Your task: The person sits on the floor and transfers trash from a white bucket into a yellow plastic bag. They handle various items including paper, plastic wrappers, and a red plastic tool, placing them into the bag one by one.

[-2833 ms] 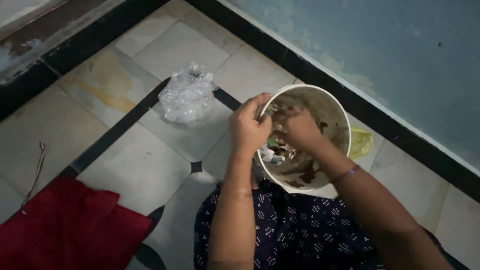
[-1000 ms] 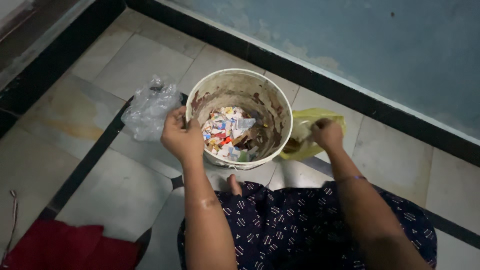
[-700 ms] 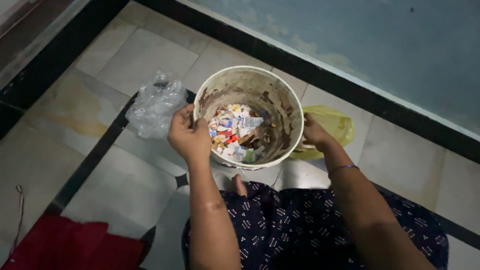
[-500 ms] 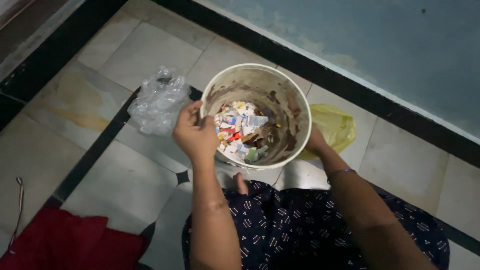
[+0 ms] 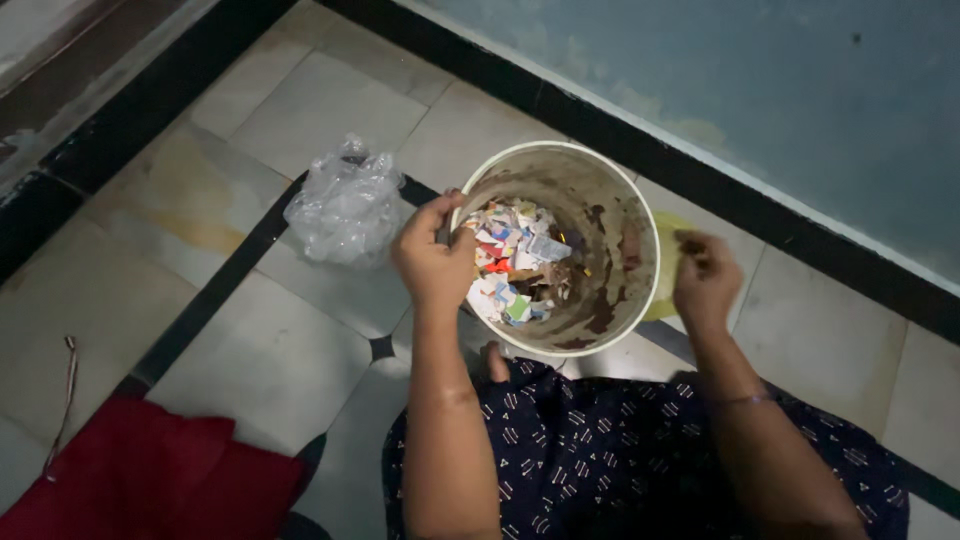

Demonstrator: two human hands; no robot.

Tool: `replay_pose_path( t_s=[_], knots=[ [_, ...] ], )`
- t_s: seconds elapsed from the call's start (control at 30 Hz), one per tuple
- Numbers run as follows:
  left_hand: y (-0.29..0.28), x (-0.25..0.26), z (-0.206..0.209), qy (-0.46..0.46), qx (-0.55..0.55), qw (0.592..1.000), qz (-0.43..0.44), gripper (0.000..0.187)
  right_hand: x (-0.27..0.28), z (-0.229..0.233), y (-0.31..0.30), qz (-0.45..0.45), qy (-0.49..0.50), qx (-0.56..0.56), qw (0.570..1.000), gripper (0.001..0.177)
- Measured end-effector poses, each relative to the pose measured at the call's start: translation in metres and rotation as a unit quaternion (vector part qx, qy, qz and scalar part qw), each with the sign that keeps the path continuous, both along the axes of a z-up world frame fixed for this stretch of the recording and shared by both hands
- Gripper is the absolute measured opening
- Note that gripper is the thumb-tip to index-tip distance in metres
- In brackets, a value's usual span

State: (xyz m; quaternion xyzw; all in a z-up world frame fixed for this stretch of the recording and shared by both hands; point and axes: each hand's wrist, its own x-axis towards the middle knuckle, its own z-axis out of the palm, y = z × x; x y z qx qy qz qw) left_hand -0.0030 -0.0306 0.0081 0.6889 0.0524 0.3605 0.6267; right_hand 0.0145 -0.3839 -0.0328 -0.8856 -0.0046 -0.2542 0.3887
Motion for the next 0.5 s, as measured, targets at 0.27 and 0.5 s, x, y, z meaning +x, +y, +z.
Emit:
replay_pose_path(
  t_s=[0.27,0.5],
  knots=[
    [-0.01,-0.012,0.019,-0.032,0.06,0.997,-0.022,0.03,-0.008,0.08,0.084,0.223,0.011,-0.167,0.96,0.033],
    [-0.011,-0.024,0.031,-0.061,0.1,0.993,-0.017,0.026,0.017,0.026,0.148,0.268,0.307,-0.496,0.767,0.026]
  ],
)
